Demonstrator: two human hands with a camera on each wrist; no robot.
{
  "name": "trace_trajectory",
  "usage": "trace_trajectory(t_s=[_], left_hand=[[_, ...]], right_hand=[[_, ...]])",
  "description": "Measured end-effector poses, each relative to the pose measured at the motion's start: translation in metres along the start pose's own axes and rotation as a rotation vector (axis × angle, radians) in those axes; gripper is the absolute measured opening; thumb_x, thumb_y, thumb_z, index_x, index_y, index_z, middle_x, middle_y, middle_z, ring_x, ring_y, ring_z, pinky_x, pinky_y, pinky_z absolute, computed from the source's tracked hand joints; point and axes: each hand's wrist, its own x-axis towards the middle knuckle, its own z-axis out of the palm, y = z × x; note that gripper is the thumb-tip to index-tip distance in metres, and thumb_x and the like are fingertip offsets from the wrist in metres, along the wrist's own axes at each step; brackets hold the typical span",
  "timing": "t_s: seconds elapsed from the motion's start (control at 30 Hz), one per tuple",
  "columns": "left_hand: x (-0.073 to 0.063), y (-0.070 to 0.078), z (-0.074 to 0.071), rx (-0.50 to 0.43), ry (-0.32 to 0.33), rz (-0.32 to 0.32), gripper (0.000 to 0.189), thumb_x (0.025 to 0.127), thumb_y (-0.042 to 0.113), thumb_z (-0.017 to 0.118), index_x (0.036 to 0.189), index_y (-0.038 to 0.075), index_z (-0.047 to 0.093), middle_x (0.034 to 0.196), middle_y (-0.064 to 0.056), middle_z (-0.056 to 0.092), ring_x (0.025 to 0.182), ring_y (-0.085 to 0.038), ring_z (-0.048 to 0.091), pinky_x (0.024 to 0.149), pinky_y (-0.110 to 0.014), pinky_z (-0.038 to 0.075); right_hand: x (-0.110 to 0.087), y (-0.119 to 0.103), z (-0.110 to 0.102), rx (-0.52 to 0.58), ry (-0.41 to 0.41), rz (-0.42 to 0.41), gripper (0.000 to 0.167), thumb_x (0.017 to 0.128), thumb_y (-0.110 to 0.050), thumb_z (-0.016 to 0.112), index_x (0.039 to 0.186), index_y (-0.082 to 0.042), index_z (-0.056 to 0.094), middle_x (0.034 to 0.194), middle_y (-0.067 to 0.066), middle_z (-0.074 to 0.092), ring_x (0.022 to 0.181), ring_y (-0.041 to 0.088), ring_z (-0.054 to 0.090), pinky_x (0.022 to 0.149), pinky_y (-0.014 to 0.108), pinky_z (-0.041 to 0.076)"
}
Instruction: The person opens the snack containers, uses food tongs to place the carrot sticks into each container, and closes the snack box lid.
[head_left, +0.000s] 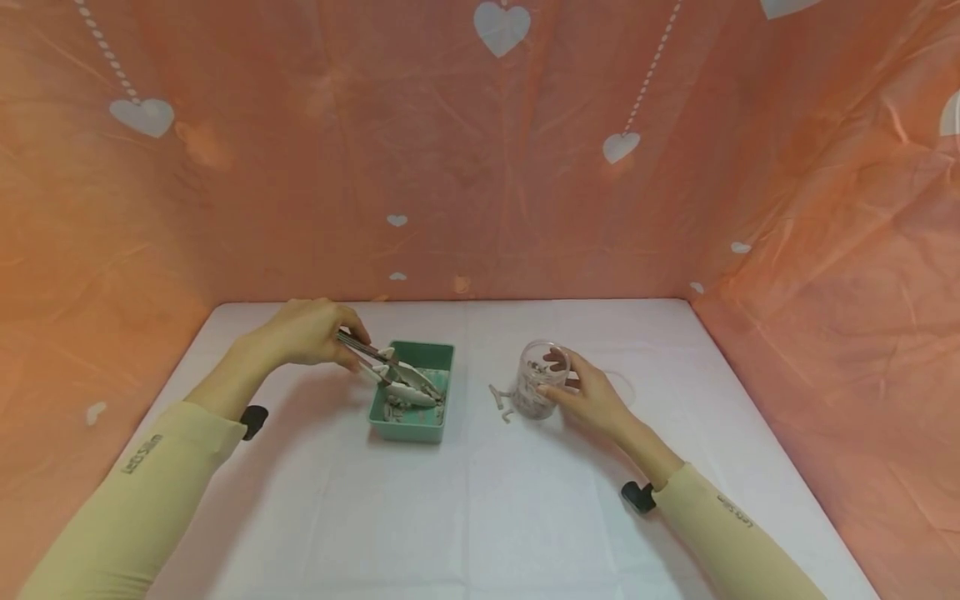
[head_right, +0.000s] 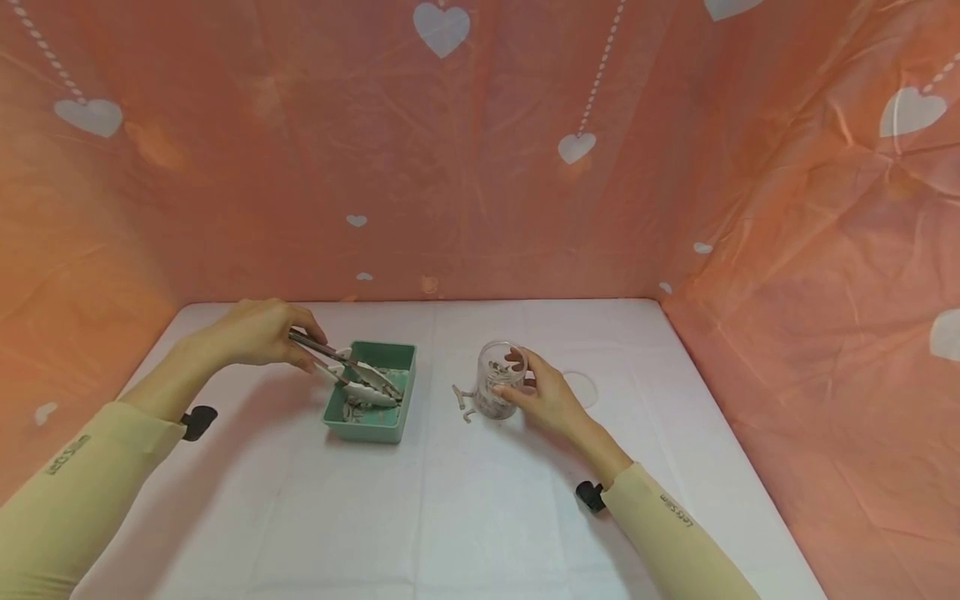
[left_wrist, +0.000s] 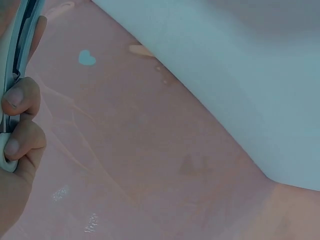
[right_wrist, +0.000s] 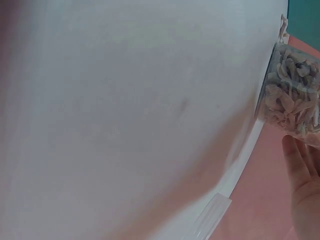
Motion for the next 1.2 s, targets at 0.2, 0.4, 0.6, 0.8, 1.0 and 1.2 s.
trace_trajectory(t_s=[0.2,0.4,0.6,0.8,1.0,1.2], left_hand=[[-0.001,0.001,-0.001,-0.004,0.004,-0.001,0.032,0.069,0.045,0.095,0.097,0.036,0.082,0.090,0.019,0.072,0.079,-0.007,0.062,0.071,-0.043,0.046],[-0.002,0.001,-0.002,-0.003,0.007,-0.010,0.033,0.069,0.046,0.094,0.097,0.037,0.081,0.090,0.019,0.073,0.080,-0.007,0.064,0.072,-0.043,0.046],[-0.004,0.001,-0.008,0.002,0.022,-0.022,0.031,0.071,0.044,0.094,0.099,0.038,0.082,0.092,0.019,0.074,0.084,-0.009,0.066,0.071,-0.043,0.045],[-0.007,0.001,-0.020,0.007,0.051,-0.065,0.032,0.072,0.044,0.093,0.101,0.036,0.081,0.097,0.014,0.075,0.091,-0.017,0.068,0.074,-0.049,0.044],[-0.013,0.003,-0.030,0.005,0.069,-0.093,0.032,0.073,0.044,0.093,0.101,0.034,0.081,0.101,0.010,0.076,0.096,-0.020,0.069,0.079,-0.054,0.045],[-0.017,0.003,-0.034,0.003,0.091,-0.098,0.032,0.074,0.045,0.092,0.102,0.036,0.082,0.103,0.012,0.076,0.093,-0.017,0.068,0.079,-0.053,0.046]], right_hand=[[0.000,0.001,0.000,0.003,0.000,0.009,0.071,0.094,-0.014,0.078,0.152,0.006,0.043,0.140,0.024,0.060,0.131,0.042,0.057,0.104,0.051,0.050],[0.001,0.000,0.000,0.004,0.000,0.001,0.070,0.094,-0.013,0.078,0.151,0.007,0.043,0.140,0.025,0.060,0.131,0.042,0.058,0.104,0.051,0.050],[0.001,-0.001,0.000,-0.004,0.000,0.000,0.070,0.094,-0.013,0.078,0.151,0.007,0.043,0.140,0.025,0.060,0.130,0.043,0.058,0.104,0.050,0.051],[0.001,0.000,-0.001,-0.001,-0.001,-0.003,0.071,0.093,-0.013,0.078,0.151,0.007,0.043,0.139,0.025,0.060,0.130,0.043,0.059,0.103,0.050,0.051],[0.001,0.001,-0.001,0.000,-0.005,0.000,0.071,0.094,-0.012,0.078,0.152,0.007,0.042,0.139,0.026,0.060,0.131,0.043,0.057,0.104,0.050,0.051],[0.000,0.002,-0.001,0.010,-0.007,0.005,0.070,0.094,-0.014,0.078,0.151,0.006,0.044,0.140,0.025,0.060,0.131,0.043,0.058,0.104,0.050,0.051]])
